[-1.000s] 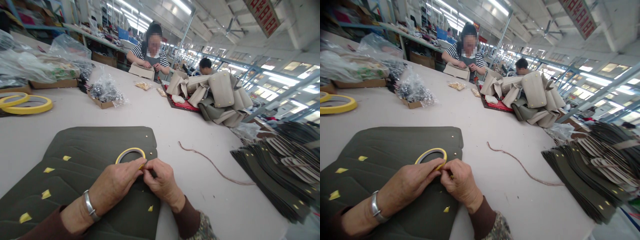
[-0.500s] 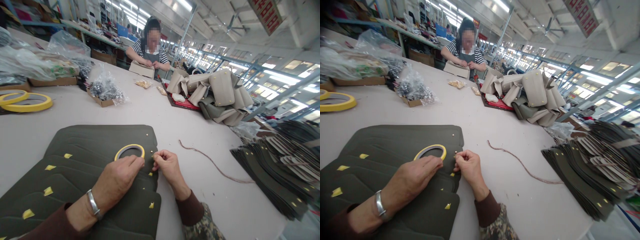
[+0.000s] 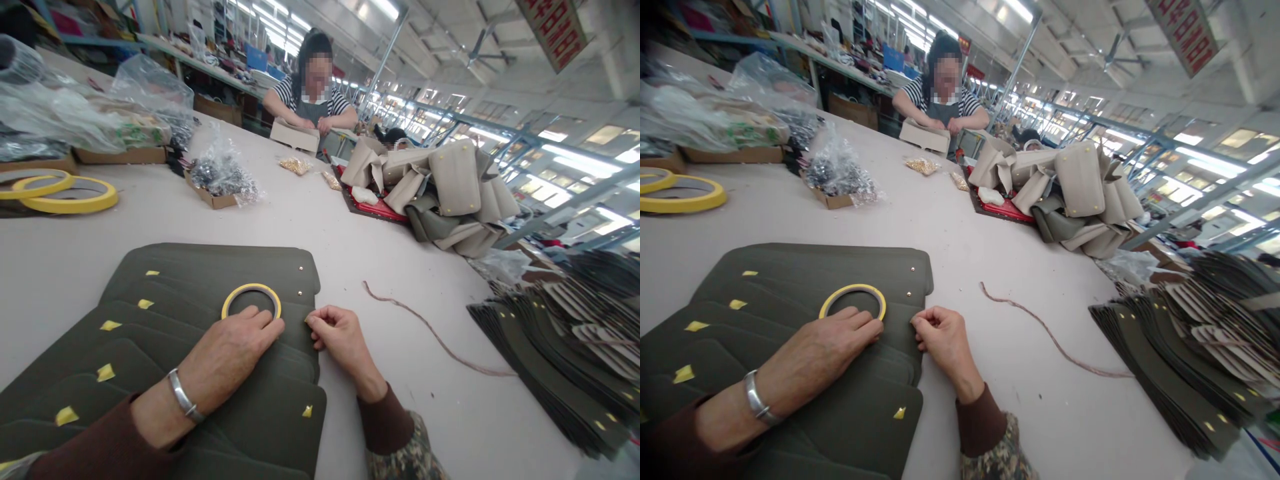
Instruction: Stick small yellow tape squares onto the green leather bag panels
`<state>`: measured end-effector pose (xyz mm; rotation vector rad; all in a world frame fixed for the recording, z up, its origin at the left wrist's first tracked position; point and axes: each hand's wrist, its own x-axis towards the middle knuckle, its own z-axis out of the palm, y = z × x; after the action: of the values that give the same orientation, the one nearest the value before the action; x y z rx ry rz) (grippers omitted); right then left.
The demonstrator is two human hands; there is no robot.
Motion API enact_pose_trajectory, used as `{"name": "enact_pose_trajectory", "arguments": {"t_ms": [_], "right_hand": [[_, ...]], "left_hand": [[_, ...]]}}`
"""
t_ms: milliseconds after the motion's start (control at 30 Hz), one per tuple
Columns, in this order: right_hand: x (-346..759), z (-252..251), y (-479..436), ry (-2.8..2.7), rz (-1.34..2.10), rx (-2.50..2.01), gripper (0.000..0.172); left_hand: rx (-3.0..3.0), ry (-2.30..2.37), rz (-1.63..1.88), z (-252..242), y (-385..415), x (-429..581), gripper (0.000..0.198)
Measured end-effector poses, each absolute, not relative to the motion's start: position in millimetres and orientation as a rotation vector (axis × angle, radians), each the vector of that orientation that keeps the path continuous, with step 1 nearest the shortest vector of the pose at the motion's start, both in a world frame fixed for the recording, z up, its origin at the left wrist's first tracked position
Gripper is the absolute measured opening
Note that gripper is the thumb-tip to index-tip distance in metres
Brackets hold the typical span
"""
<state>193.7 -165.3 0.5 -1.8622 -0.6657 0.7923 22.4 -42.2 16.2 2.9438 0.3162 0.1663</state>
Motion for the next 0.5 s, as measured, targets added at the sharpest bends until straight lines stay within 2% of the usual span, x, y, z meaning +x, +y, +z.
{"name": "enact_pose_trajectory", "arguments": {"t_ms": [333, 433, 500], "right_hand": [[191, -2, -164, -0.996, 0.512, -2.041, 0.009], [194, -2, -170, -0.875, 0.566, -2.019, 0.019], [195, -3, -175, -0.811, 0.652, -1.98, 0.015]], "left_hand": [[2.971, 0.311, 0.188, 13, -41, 22, 0.013], [2.979, 0.315, 0.208, 12, -41, 22, 0.014], [2.988, 0.316, 0.219, 11, -40, 22, 0.014]]}}
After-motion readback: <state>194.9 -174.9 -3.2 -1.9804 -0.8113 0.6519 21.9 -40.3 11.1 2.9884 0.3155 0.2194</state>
